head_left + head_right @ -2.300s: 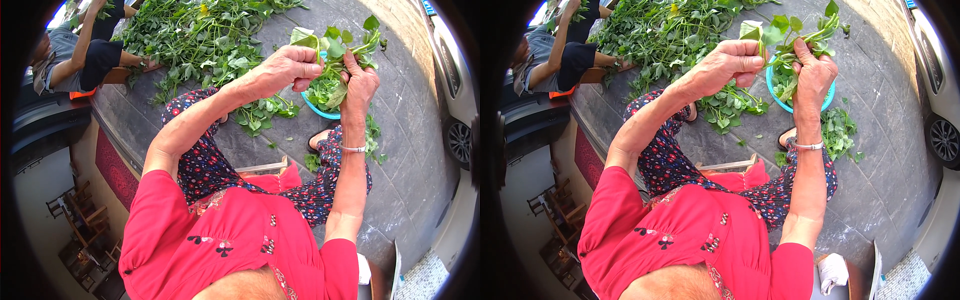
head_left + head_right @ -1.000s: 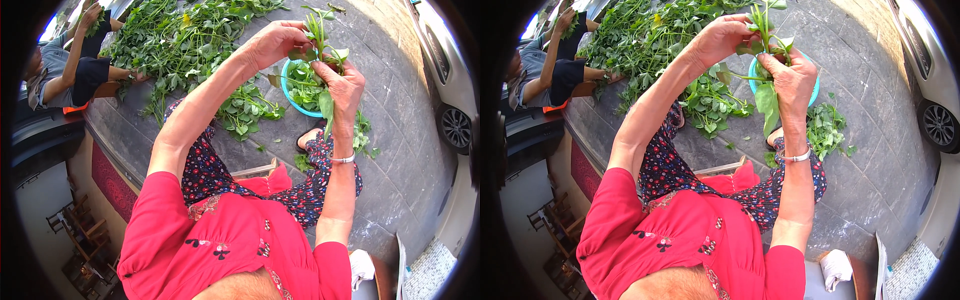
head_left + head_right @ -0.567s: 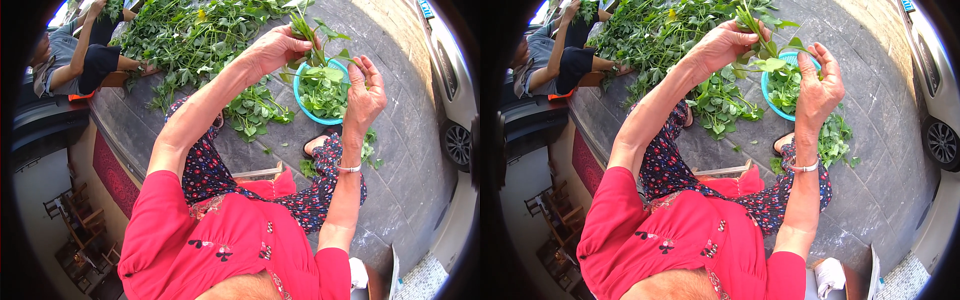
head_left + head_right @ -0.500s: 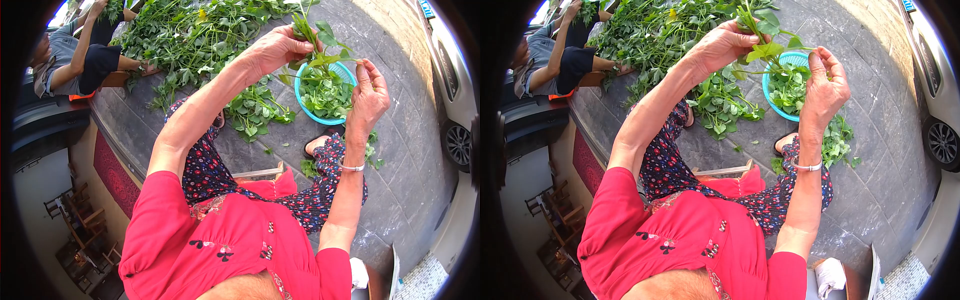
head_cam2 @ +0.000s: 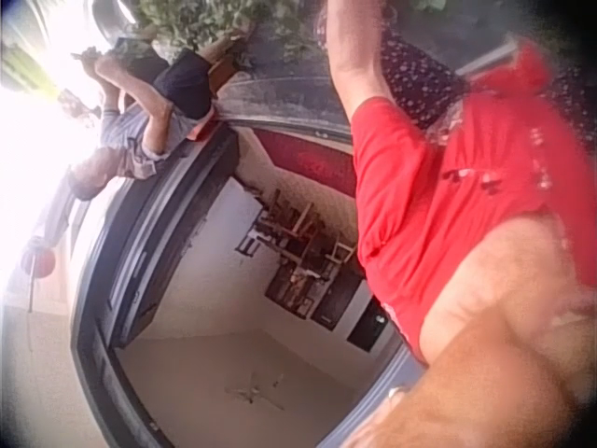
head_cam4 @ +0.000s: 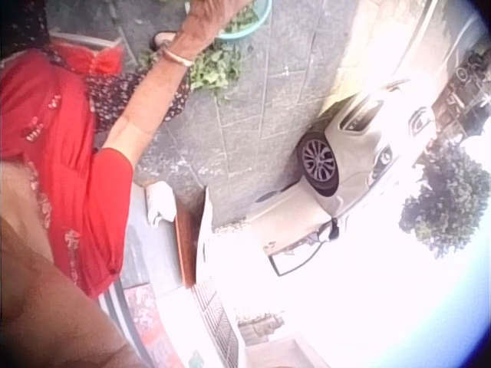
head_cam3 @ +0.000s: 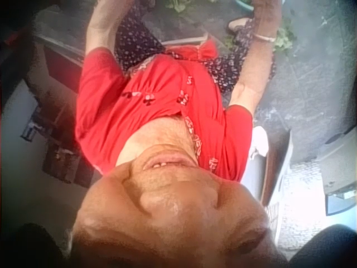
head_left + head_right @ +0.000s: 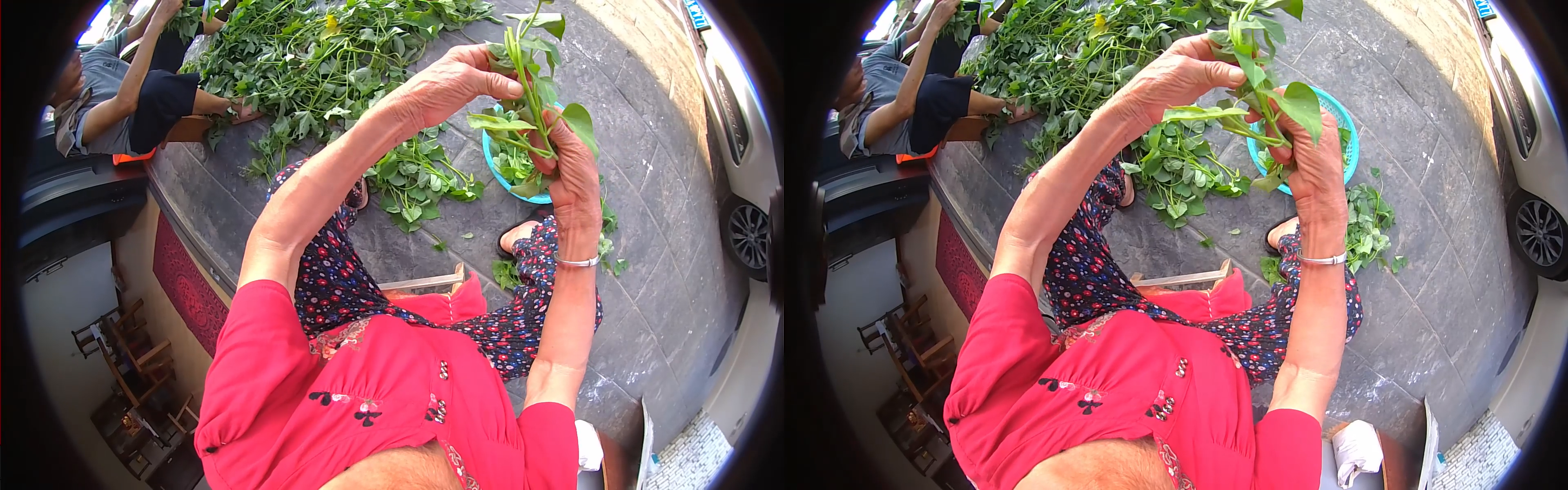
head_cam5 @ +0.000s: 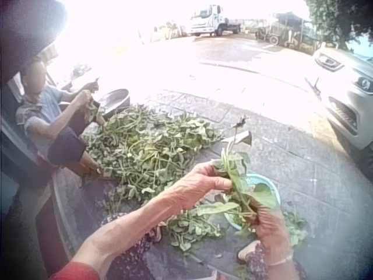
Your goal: The person picks leaves and stems from a pile of green plants by hand, placing the selected pieces into a blue plastic basket.
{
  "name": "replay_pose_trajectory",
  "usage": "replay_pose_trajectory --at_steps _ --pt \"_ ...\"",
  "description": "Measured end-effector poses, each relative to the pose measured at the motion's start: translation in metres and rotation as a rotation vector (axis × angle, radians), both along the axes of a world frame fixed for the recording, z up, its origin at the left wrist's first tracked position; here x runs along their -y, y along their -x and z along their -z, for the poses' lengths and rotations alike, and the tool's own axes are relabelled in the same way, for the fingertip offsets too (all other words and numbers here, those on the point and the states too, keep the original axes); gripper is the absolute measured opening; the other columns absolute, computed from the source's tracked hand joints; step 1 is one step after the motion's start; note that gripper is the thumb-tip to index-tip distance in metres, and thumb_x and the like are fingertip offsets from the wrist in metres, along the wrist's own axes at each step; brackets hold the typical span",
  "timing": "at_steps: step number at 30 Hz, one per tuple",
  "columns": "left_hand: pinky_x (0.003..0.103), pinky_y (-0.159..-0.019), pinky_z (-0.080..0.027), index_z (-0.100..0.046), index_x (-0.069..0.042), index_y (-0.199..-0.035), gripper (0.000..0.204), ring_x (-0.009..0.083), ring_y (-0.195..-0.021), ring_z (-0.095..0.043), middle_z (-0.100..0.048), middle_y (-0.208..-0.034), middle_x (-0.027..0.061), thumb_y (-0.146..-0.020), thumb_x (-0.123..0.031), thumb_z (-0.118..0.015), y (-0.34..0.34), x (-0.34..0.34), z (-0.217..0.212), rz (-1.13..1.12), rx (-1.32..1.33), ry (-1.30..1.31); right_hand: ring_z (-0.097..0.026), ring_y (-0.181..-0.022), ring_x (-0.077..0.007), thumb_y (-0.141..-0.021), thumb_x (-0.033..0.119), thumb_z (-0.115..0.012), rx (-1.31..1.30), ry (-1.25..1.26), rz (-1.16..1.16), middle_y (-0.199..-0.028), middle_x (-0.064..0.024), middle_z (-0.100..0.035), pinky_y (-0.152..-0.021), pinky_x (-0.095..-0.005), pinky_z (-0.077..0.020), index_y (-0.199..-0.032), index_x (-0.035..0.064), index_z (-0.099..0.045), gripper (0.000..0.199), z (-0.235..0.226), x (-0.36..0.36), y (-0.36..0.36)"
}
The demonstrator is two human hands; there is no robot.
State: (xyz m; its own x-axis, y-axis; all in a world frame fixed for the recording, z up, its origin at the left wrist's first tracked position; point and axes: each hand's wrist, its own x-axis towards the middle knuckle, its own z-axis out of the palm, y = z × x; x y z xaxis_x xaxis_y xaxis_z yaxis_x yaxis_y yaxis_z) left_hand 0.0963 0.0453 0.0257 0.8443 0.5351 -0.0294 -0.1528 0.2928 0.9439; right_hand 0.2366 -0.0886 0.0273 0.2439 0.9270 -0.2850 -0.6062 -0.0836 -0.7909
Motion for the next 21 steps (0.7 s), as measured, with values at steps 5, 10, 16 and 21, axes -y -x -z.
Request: replay_pose_trajectory --at_steps 5,10,16,21 --pt "0.026 -0.078 -0.049 -0.065 -0.003 -0.102 0.022 0.0101 -0.084 -0.06 -0.066 -0.092 0.0028 -0.081 -0.012 -0.067 0.003 0.009 -0.008 -0.012 -0.093 -0.132 -0.039 -0.041 -0.0042 -0.079 0.009 -0.069 0.041 -0.038 -0.119 -0.068 -0.0041 -0.063 -0.04 -0.017 -0.0295 -0.084 0.0014 -0.065 0.01 0.001 -0.002 0.001" --pt "0.021 -0.08 -0.044 -0.062 -0.003 -0.105 0.022 0.0055 -0.086 -0.056 -0.063 -0.094 -0.0008 -0.087 -0.014 -0.057 0.003 0.01 -0.005 -0.106 -0.131 -0.273 -0.046 -0.046 -0.0049 -0.074 0.001 -0.071 0.123 0.012 0.069 -0.069 0.0 -0.059 -0.039 -0.0164 -0.0298 -0.093 -0.0001 -0.065 0.02 -0.006 -0.004 0.008" --pt "0.019 -0.071 -0.044 -0.063 -0.002 -0.096 0.016 0.005 -0.076 -0.053 -0.062 -0.086 0.0007 -0.087 -0.014 -0.058 0.011 0.009 -0.01 -0.216 -0.122 -0.231 -0.064 -0.082 -0.0151 -0.079 -0.002 -0.066 0.095 -0.038 0.212 -0.095 -0.0083 -0.065 -0.072 -0.0256 -0.0538 -0.103 0.0005 -0.06 0.026 0.008 -0.007 -0.002" --pt "0.02 -0.067 -0.044 -0.063 0.0 -0.092 0.013 0.007 -0.068 -0.05 -0.063 -0.082 0.004 -0.086 -0.011 -0.059 0.019 0.011 -0.016 -0.259 -0.032 -0.202 -0.064 -0.084 -0.0161 -0.079 -0.003 -0.065 0.044 -0.061 0.256 -0.096 -0.0082 -0.065 -0.074 -0.0271 -0.0537 -0.103 0.0015 -0.059 0.025 0.014 -0.008 -0.005"
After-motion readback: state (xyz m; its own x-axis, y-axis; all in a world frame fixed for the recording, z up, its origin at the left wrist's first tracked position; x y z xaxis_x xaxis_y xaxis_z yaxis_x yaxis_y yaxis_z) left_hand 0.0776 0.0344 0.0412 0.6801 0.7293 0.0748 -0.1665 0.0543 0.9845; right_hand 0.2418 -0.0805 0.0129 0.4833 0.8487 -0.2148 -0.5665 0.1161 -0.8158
